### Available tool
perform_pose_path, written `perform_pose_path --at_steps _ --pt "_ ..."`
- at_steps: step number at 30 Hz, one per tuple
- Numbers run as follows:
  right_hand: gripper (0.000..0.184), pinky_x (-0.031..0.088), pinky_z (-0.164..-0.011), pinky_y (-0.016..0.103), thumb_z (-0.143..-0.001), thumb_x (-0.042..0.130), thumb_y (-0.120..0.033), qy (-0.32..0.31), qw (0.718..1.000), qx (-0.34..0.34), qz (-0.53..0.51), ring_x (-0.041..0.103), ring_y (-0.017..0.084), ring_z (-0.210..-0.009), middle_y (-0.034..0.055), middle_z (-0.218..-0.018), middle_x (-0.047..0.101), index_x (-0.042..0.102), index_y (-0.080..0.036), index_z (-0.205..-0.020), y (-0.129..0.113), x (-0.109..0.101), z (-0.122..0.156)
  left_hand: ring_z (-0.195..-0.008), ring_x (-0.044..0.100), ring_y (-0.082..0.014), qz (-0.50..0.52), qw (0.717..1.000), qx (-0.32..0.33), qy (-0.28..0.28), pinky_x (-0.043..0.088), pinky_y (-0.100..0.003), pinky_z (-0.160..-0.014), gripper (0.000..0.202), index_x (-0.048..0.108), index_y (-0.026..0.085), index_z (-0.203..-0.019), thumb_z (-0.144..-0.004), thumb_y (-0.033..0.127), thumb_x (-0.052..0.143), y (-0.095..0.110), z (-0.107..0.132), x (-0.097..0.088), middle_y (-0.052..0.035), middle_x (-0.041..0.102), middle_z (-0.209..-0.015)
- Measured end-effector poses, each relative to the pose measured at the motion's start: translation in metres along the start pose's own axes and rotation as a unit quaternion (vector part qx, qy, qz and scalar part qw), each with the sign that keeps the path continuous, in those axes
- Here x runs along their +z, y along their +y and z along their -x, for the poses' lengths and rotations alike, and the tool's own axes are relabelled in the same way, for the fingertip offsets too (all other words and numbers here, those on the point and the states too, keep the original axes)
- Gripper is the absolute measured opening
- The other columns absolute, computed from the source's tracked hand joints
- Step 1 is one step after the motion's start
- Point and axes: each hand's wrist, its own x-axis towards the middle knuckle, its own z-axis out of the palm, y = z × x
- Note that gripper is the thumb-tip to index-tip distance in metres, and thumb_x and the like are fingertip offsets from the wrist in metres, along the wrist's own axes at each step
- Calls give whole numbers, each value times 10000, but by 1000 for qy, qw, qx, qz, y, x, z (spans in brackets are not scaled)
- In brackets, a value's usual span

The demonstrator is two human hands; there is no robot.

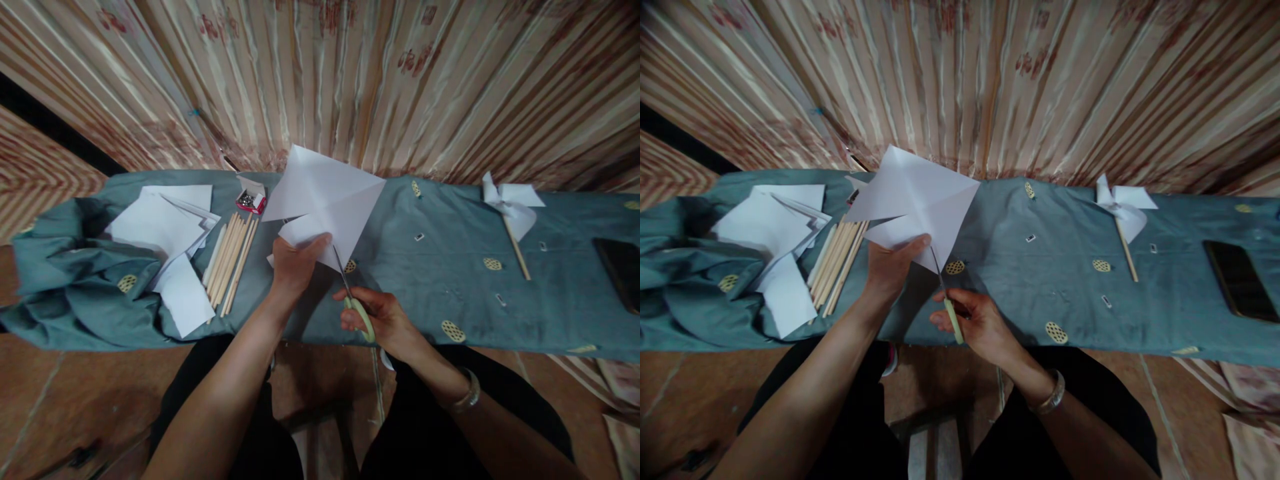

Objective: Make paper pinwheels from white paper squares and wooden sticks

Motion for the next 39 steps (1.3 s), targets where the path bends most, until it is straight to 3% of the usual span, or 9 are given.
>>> perform_pose_path --at_steps 9,22,34,39 --pt "317 543 -545 274 -693 813 -410 11 1000 -1 13 626 133 -566 -40 -617 605 710 -219 -923 3 0 -1 -850 711 -219 -5 1000 2 -5 558 -291 -726 121 728 213 -731 -639 206 807 0 0 0 -14 726 -704" --pt "406 526 -533 266 -600 874 -433 24 999 21 -7 601 120 -540 -47 -599 595 701 -202 -885 -2 2 -1 -776 695 -206 -1 1000 2 1 555 -296 -733 136 731 181 -743 -660 264 798 5 4 1 -41 756 -803" --pt "438 516 -555 248 -643 838 -490 19 1000 1 11 600 114 -573 -41 -629 591 693 -195 -932 2 -2 -2 -622 599 -158 -24 999 -27 -20 499 -265 -603 163 635 175 -594 -639 271 760 1 9 3 -17 667 -640" --pt "445 520 -564 259 -679 810 -506 17 999 -7 36 628 136 -609 -20 -652 616 700 -190 -971 0 -5 -3 -639 603 -162 -27 999 -28 -29 503 -264 -607 152 651 174 -622 -650 277 759 -2 11 3 -20 673 -653"
